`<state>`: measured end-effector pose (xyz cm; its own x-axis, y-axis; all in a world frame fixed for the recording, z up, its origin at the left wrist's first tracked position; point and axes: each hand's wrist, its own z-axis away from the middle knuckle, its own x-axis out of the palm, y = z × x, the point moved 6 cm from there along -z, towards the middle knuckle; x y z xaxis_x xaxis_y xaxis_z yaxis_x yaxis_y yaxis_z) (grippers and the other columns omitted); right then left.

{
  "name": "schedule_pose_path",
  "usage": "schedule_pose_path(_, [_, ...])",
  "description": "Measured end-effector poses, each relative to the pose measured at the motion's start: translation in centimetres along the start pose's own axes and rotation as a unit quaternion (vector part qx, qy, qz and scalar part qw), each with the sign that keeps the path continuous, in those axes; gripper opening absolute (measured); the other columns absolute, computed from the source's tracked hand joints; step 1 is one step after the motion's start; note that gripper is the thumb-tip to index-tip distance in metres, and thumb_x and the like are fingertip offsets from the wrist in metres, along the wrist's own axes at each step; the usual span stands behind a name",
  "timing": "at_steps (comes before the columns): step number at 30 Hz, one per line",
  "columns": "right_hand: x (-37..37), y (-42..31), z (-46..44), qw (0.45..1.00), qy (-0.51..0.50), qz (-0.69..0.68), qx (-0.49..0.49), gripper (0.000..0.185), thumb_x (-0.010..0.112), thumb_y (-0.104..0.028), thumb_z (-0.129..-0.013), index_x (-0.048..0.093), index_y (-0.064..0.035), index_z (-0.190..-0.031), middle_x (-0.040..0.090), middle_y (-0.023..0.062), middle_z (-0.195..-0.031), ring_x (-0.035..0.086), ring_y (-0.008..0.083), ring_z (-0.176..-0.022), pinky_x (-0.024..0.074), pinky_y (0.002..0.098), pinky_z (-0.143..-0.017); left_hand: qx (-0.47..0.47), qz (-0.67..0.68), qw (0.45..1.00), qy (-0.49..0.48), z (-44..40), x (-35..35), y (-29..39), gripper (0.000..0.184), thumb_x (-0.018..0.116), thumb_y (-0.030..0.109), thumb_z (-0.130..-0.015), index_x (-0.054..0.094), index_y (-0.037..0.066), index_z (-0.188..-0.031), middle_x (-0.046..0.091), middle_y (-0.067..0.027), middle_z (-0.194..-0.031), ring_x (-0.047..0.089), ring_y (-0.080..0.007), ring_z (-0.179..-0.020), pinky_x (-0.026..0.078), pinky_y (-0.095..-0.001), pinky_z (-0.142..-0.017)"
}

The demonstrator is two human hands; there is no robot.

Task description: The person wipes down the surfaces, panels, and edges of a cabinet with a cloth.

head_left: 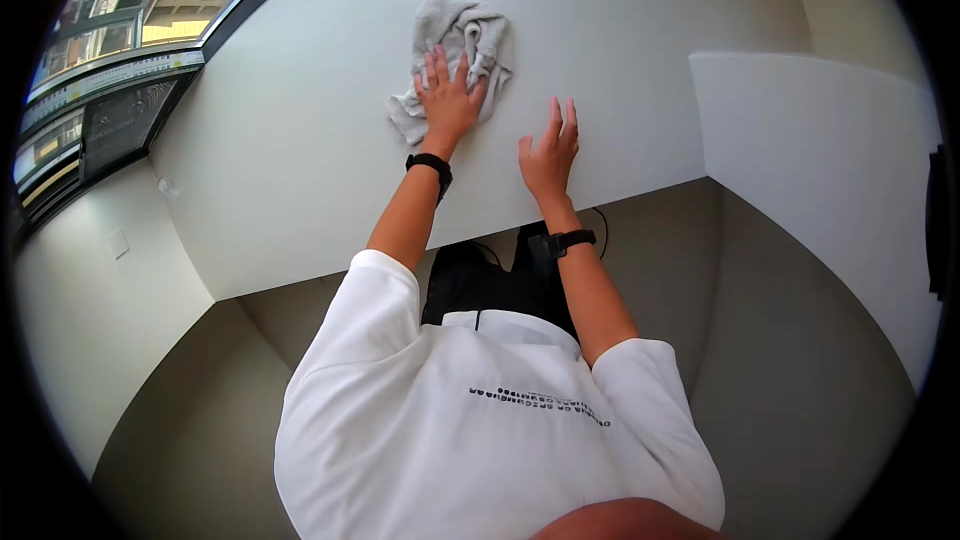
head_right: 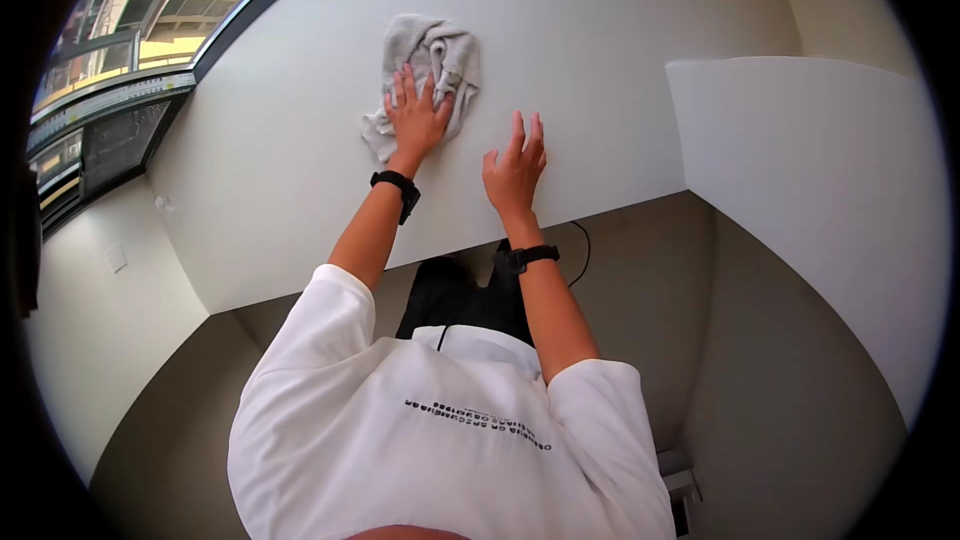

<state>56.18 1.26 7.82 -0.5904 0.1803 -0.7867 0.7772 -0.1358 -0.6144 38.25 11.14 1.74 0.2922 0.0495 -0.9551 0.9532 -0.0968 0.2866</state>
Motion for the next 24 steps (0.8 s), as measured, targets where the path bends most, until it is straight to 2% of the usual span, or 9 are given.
schedule_pose_path(2, [-2.2, 0.2, -0.6, 0.994, -0.01, -0.041, -0.099, 0.078, 0.066, -0.007, -0.079, 0.034, -0.019, -0.15, 0.028, 0.0189, -0.153, 0.033, 0.0408, -0.14, 0.0334, 0.0595, -0.107, 0.08, 0.064, 0.994, -0.036, 3.2, 0.0, 6.9, 0.067, 0.058, 0.045, -0.091, 0.039, 0.022, -0.15, 0.02, -0.0179, -0.162, 0.015, -0.036, -0.15, 0.011, -0.0629, -0.114])
schedule_pose_path(4, [-2.6, 1.7, -0.2, 0.976, -0.088, 0.067, -0.189, 0.078, 0.069, -0.008, -0.076, 0.04, -0.0234, -0.147, 0.032, 0.0155, -0.152, 0.032, 0.0393, -0.141, 0.0333, 0.0544, -0.111, 0.156, 0.065, 0.981, -0.1, 7.2, 2.6, 11.0, 0.07, 0.058, 0.043, -0.092, 0.034, 0.02, -0.153, 0.018, -0.0169, -0.163, 0.012, -0.0347, -0.151, 0.009, -0.0628, -0.114])
schedule_pose_path(7, [-4.4, 5.3, -0.5, 0.965, -0.163, 0.047, -0.199, 0.076, 0.072, -0.01, -0.073, 0.047, -0.0261, -0.143, 0.038, 0.0117, -0.149, 0.034, 0.0373, -0.14, 0.0352, 0.0492, -0.112, 0.159, 0.192, 0.961, -0.12, 8.4, 3.5, 13.4, 0.074, 0.063, 0.036, -0.087, 0.033, 0.019, -0.153, 0.018, -0.0137, -0.163, 0.014, -0.0321, -0.151, 0.009, -0.0598, -0.116])
schedule_pose_path(10, [-3.7, 7.4, -0.7, 0.961, -0.207, 0.017, -0.183, 0.074, 0.076, -0.013, -0.071, 0.05, -0.0264, -0.14, 0.042, 0.0101, -0.147, 0.037, 0.0363, -0.139, 0.0375, 0.047, -0.112, 0.196, 0.211, 0.939, -0.186, 9.4, 4.1, 12.6, 0.074, 0.062, 0.034, -0.09, 0.03, 0.016, -0.154, 0.015, -0.0126, -0.164, 0.012, -0.0317, -0.152, 0.007, -0.0594, -0.116])
schedule_pose_path(11, [-2.7, 7.3, -0.9, 0.966, -0.184, 0.022, -0.18, 0.071, 0.079, -0.014, -0.069, 0.053, -0.0252, -0.134, 0.047, 0.007, -0.141, 0.042, 0.0355, -0.134, 0.0441, 0.0451, -0.106, 0.19, 0.226, 0.941, -0.165, 9.5, 3.9, 12.0, 0.071, 0.063, 0.028, -0.089, 0.033, 0.014, -0.151, 0.02, -0.0118, -0.163, 0.015, -0.032, -0.151, 0.008, -0.0566, -0.118])
schedule_pose_path(14, [-1.7, 6.5, -0.4, 0.963, -0.213, 0.089, -0.135, 0.064, 0.082, -0.013, -0.068, 0.056, -0.0221, -0.126, 0.051, 0.0049, -0.131, 0.048, 0.0333, -0.127, 0.0514, 0.0445, -0.097, 0.161, 0.168, 0.963, -0.135, 11.6, 5.3, 12.3, 0.064, 0.062, 0.022, -0.088, 0.038, 0.012, -0.147, 0.027, -0.0111, -0.16, 0.02, -0.0302, -0.15, 0.009, -0.0558, -0.118])
schedule_pose_path(17, [-0.8, 5.7, -2.7, 0.928, -0.263, 0.19, -0.183, 0.06, 0.083, -0.012, -0.067, 0.058, -0.0204, -0.12, 0.053, 0.0041, -0.123, 0.052, 0.0333, -0.119, 0.0555, 0.0448, -0.087, 0.161, 0.144, 0.971, -0.102, 11.1, 5.1, 12.2, 0.061, 0.061, 0.017, -0.088, 0.04, 0.011, -0.144, 0.033, -0.0101, -0.157, 0.023, -0.0277, -0.149, 0.01, -0.0549, -0.119])
schedule_pose_path(20, [-1.0, 3.2, -4.5, 0.895, -0.325, 0.232, -0.2, 0.059, 0.084, -0.013, -0.066, 0.058, -0.0206, -0.118, 0.054, 0.0052, -0.121, 0.053, 0.0358, -0.115, 0.0559, 0.046, -0.086, 0.137, 0.174, 0.97, -0.101, 11.0, 1.6, 12.1, 0.063, 0.062, 0.013, -0.087, 0.039, 0.01, -0.145, 0.036, -0.011, -0.155, 0.025, -0.0281, -0.149, 0.012, -0.0534, -0.12])
schedule_pose_path(24, [-0.5, 1.5, -6.6, 0.848, -0.407, 0.235, -0.243, 0.049, 0.075, -0.014, -0.074, 0.056, -0.0199, -0.119, 0.054, 0.0116, -0.121, 0.057, 0.0412, -0.105, 0.0545, 0.0495, -0.083, 0.04, 0.297, 0.949, -0.103, 10.0, -2.6, 12.4, 0.065, 0.065, 0.009, -0.086, 0.039, 0.009, -0.145, 0.037, -0.0131, -0.154, 0.028, -0.033, -0.147, 0.02, -0.0524, -0.119])
